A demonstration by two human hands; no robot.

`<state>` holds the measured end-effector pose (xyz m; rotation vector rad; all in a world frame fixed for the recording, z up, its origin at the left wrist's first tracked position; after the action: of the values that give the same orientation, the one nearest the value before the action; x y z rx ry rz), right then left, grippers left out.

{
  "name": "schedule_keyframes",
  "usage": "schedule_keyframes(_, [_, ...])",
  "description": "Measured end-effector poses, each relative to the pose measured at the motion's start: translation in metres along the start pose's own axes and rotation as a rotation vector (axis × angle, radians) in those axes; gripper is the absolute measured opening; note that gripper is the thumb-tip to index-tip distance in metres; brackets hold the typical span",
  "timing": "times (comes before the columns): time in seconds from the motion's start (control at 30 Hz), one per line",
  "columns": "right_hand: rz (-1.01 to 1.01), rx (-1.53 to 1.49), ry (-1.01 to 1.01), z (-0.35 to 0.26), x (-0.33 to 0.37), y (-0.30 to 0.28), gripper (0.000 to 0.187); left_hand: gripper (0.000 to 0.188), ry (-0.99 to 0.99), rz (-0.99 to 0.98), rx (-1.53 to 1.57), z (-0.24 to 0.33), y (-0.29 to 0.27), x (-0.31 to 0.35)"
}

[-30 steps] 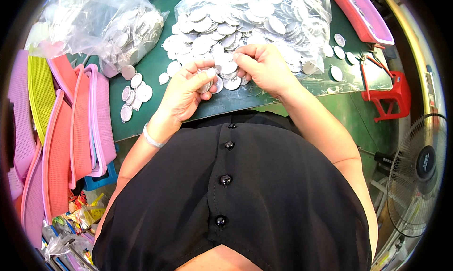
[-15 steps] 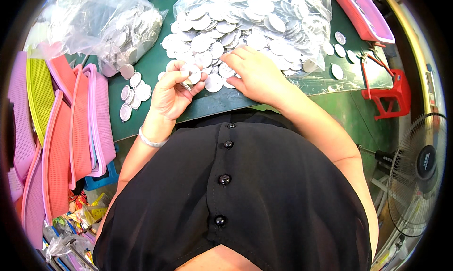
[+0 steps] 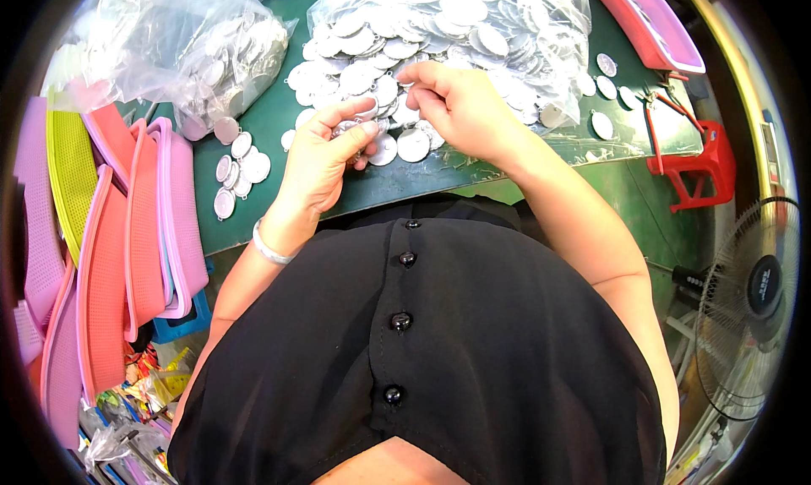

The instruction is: The person trims the edges of circular metal or plastic components using a pair of shears, then gathers them from a table into a large plastic bag.

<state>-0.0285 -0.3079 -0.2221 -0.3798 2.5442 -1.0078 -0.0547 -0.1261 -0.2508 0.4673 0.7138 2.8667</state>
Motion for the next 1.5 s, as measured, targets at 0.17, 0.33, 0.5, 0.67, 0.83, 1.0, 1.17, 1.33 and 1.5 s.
schedule_keyframes(0.17, [-0.031, 0.147, -0.082, 0.001, 0.000, -0.003, 0.026, 0.032, 0.151, -0.049, -0.668, 0.004, 0.009, 0.000])
schedule_keyframes(0.33, [-0.143, 0.318, -0.271, -0.003, 0.014, 0.002, 0.038, 0.029, 0.175, -0.019, -0.617, 0.002, -0.003, -0.003])
schedule_keyframes(0.5, [-0.201, 0.424, -0.376, -0.013, 0.016, 0.015, 0.044, 0.020, -0.046, 0.041, -0.268, 0.009, -0.012, 0.003])
schedule_keyframes(0.67, [-0.172, 0.378, -0.299, -0.008, 0.013, 0.017, 0.032, 0.025, -0.074, 0.004, -0.199, 0.007, -0.019, 0.006])
schedule_keyframes(0.83, [-0.166, -0.034, -0.001, -0.006, 0.013, 0.014, 0.035, 0.022, -0.039, -0.051, -0.236, 0.006, -0.002, 0.012])
schedule_keyframes(1.0, [-0.191, -0.106, 0.008, -0.008, 0.015, 0.009, 0.047, 0.015, -0.130, -0.088, -0.080, -0.003, -0.007, 0.004])
schedule_keyframes(1.17, [-0.107, 0.444, -0.356, -0.011, 0.021, 0.002, 0.058, 0.013, -0.174, -0.082, 0.261, -0.003, -0.011, 0.005])
schedule_keyframes(1.33, [-0.107, 0.405, -0.306, -0.008, 0.024, 0.007, 0.057, 0.020, -0.155, -0.155, 0.527, -0.003, -0.022, 0.005])
schedule_keyframes(1.5, [-0.134, 0.435, -0.294, -0.004, 0.024, 0.006, 0.056, 0.027, -0.101, -0.236, 0.606, -0.006, -0.031, 0.002])
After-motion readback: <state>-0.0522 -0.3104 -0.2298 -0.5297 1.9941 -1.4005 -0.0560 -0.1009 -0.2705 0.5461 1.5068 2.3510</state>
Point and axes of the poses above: each hand's wrist, its own x-axis away from the middle knuckle, its own y-axis out of the palm, z = x × y, the point moved 2 cm from there along -x, towards the middle knuckle, and after that the axes turned 13 degrees about x, right-handed, at the moved point
